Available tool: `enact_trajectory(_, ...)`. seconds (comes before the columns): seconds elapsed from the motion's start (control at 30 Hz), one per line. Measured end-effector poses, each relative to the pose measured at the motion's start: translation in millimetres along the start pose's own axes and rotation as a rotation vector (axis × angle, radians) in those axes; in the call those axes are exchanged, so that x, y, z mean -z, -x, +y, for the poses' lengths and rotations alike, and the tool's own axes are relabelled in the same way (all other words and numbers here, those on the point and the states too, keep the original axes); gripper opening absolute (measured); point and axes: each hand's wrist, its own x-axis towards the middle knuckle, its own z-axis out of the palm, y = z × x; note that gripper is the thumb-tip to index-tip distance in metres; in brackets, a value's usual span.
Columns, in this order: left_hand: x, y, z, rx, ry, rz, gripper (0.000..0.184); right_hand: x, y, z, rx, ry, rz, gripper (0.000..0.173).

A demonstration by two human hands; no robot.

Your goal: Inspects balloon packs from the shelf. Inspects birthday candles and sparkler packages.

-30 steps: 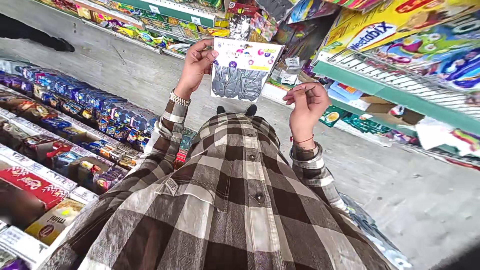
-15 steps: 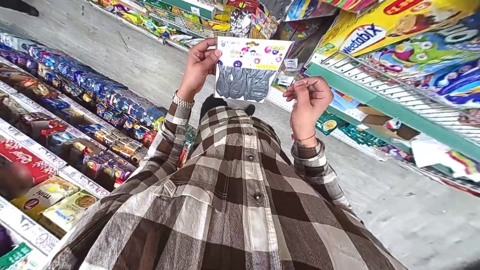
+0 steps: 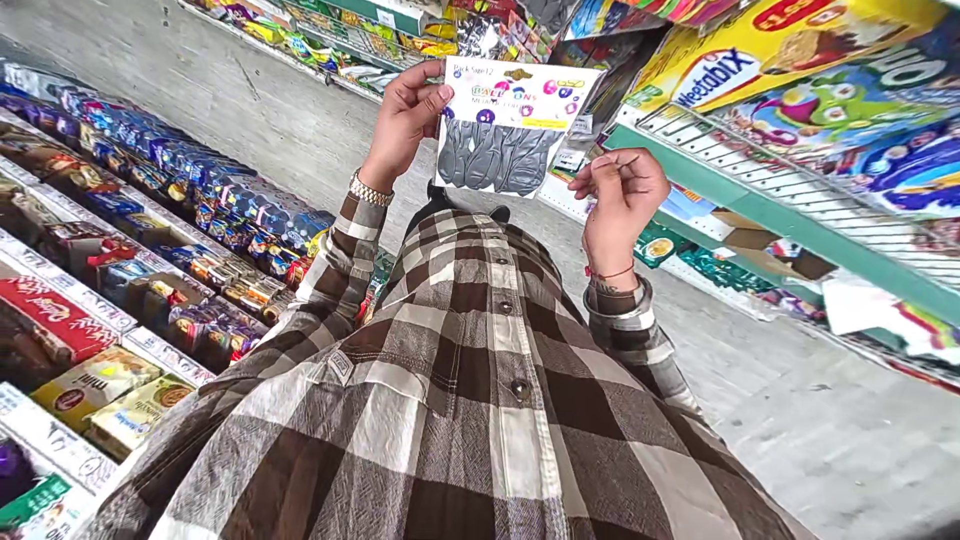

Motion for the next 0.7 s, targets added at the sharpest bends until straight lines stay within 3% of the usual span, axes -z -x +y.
enact_trajectory(0.7, 2, -11, -3, 0.003, 0.005, -0.032, 0.025, -9, -2, -15, 0.007, 0.002, 0.015, 0.011)
